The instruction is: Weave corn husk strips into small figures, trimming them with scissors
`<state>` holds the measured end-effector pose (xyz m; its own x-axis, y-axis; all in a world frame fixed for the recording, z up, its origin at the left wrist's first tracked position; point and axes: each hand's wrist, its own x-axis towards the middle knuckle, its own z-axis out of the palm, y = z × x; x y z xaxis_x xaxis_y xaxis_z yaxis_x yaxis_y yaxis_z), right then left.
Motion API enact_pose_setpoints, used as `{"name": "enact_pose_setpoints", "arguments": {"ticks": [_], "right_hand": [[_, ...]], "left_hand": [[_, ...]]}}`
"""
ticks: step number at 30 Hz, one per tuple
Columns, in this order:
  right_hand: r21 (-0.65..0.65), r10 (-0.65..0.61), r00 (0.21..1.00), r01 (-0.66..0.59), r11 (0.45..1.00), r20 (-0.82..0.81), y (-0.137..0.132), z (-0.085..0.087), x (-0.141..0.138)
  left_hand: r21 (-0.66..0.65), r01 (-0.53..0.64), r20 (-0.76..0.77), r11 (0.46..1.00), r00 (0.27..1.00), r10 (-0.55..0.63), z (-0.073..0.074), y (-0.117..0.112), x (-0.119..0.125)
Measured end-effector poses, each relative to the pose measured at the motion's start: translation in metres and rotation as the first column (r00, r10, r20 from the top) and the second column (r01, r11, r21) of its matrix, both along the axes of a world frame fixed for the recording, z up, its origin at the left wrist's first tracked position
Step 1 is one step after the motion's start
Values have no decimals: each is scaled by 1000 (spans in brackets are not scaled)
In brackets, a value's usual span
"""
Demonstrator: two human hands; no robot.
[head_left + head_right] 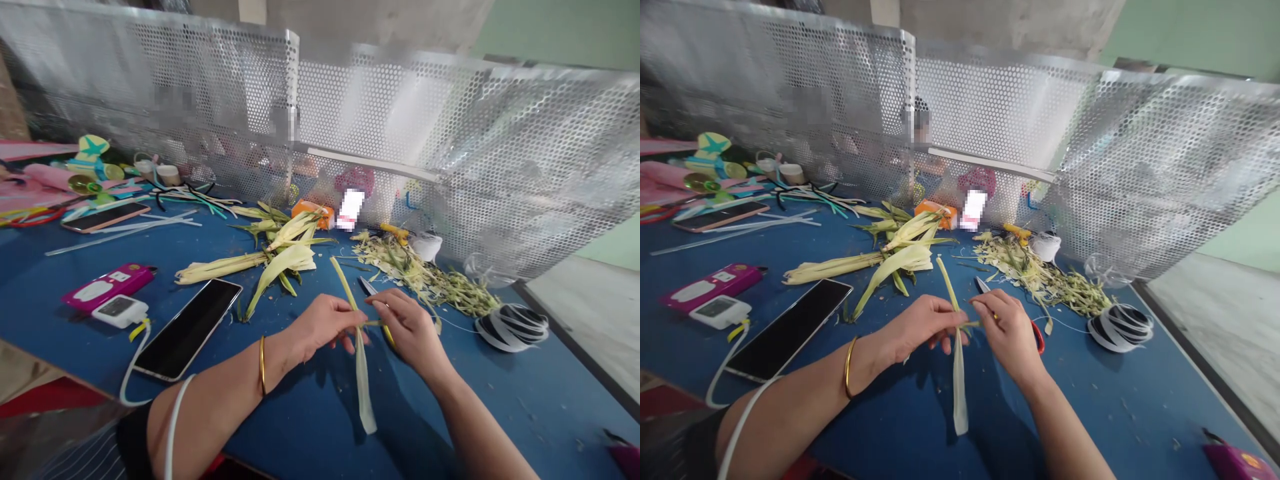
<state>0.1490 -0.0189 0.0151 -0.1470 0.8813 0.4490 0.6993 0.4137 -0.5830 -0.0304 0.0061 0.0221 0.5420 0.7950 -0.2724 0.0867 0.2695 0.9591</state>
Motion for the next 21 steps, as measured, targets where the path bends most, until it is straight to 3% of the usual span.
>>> {"name": "enact_pose_setpoints", "arguments": {"ticks": [2,5,7,12,17,21], "right_hand": [[-159,-20,986,-6,987,-164,-1,-1,-4],[-410,-40,924,-130,903,-380,-3,-2,-13],[-470,-68,872,-194,861,-485,-5,-1,-18],[-325,-154,811,-47,945,-565,-8,-2,-22],[-309,-214,766,21,951,-606,-7,-8,-25],[-268,-212,815,72,961,-540,-8,-6,-23]], "left_hand": [[48,105,-83,993,991,-101,2,-6,3],[73,173,-129,982,978,-162,0,-14,8],[69,189,-158,979,971,-177,-5,-15,10],[161,294,-246,942,936,-250,-14,-13,9],[146,323,-230,935,930,-286,-10,-15,7],[150,305,-264,941,929,-259,-13,-14,9]]}}
